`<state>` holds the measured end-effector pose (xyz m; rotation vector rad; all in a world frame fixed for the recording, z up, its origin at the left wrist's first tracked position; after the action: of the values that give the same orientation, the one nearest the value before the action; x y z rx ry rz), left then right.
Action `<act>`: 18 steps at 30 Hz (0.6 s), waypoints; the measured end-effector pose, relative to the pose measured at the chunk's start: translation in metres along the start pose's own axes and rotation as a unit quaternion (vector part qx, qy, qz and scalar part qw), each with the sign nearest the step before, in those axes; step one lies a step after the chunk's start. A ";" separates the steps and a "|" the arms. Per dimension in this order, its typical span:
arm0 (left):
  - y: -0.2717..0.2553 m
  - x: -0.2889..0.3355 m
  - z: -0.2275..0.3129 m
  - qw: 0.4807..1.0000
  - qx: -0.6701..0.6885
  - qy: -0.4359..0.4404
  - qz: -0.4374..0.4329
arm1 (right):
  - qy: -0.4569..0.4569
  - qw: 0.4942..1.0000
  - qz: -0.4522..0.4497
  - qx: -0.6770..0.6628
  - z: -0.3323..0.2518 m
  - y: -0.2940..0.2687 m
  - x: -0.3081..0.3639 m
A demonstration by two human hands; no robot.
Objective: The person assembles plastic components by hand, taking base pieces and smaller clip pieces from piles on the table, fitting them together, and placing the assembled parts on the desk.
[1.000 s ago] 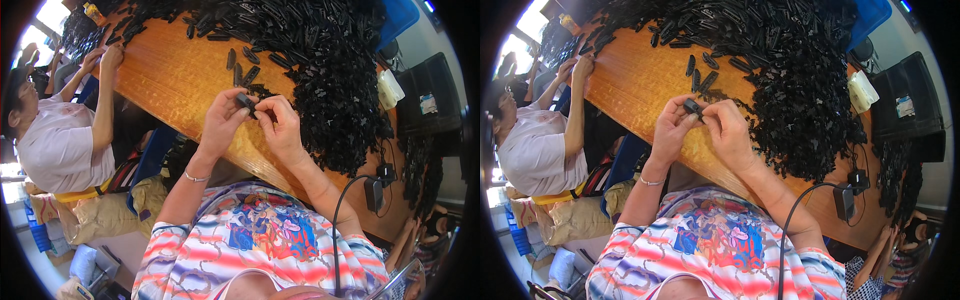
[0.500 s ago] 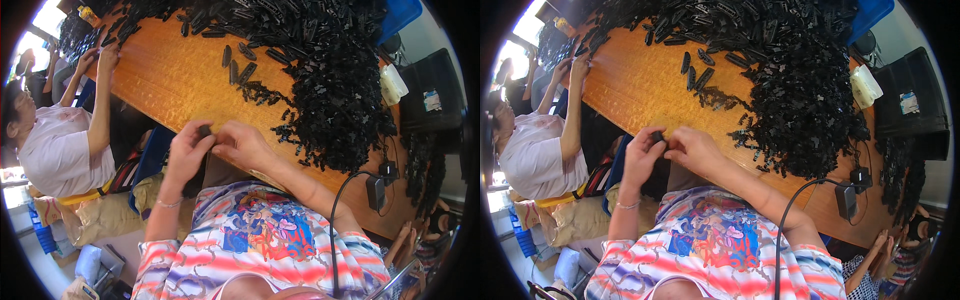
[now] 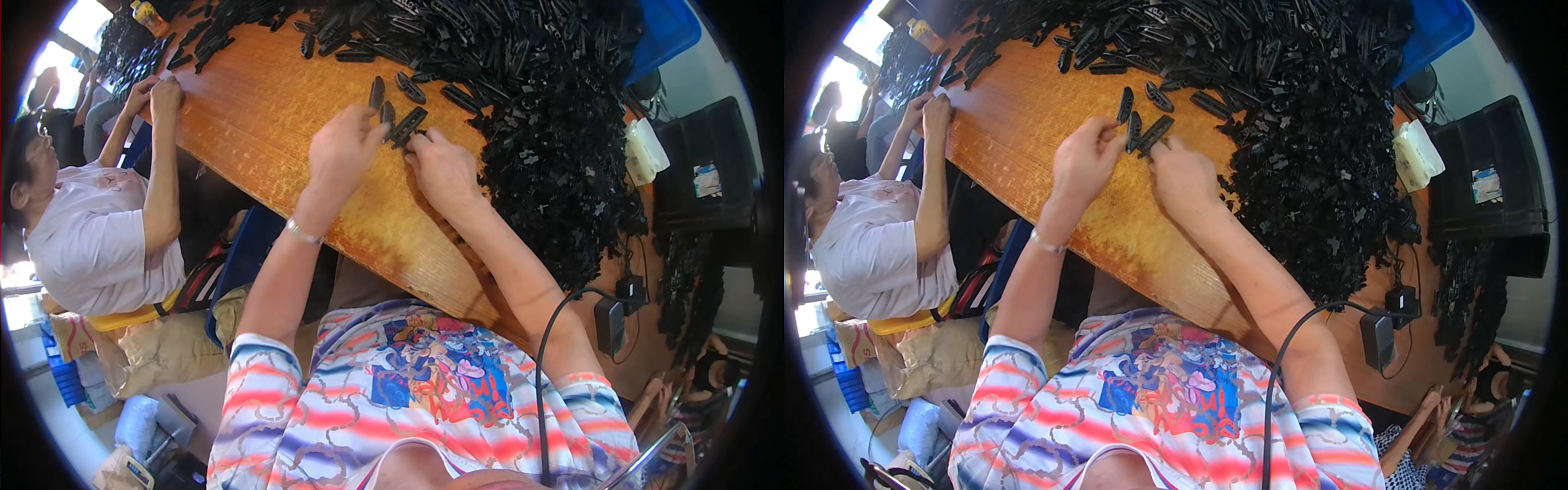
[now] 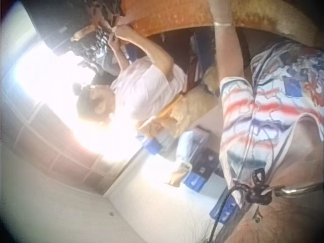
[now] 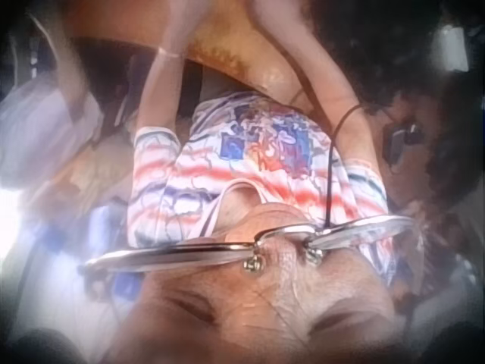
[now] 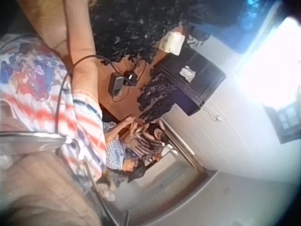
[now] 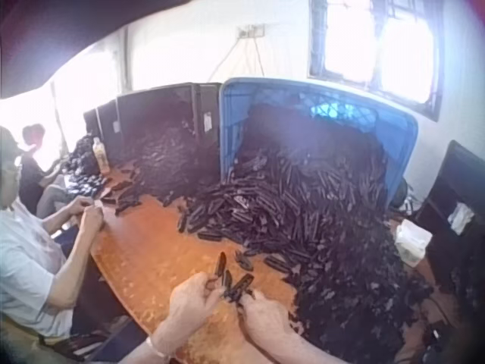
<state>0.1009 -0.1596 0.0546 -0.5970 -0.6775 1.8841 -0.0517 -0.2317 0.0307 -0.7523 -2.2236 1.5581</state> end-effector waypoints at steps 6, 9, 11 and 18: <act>0.031 -0.037 -0.021 0.995 -0.074 -0.054 -0.036 | 0.028 0.999 -0.039 0.024 0.037 -0.006 0.010; 0.026 -0.031 -0.035 0.996 -0.029 -0.073 -0.039 | 0.033 0.999 -0.036 0.008 0.040 -0.014 0.012; 0.024 -0.026 -0.047 0.993 0.023 -0.095 -0.072 | 0.028 0.999 -0.029 0.015 0.037 -0.013 0.012; 0.037 0.029 -0.070 0.837 0.521 -0.099 -0.138 | -0.052 0.998 -0.021 0.030 0.003 -0.007 0.023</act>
<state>0.1130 -0.1323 -0.0240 0.3903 0.2016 1.7265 -0.0734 -0.2225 0.0355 -0.6173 -2.2388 1.6703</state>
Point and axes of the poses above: each hand's wrist, its own x-axis away from the middle knuckle, its own y-axis out of the palm, z = x × y, the point moved 9 cm from there along -x, towards the middle knuckle, and after that the axes turned 15 degrees about -z, right-handed, at the moved point
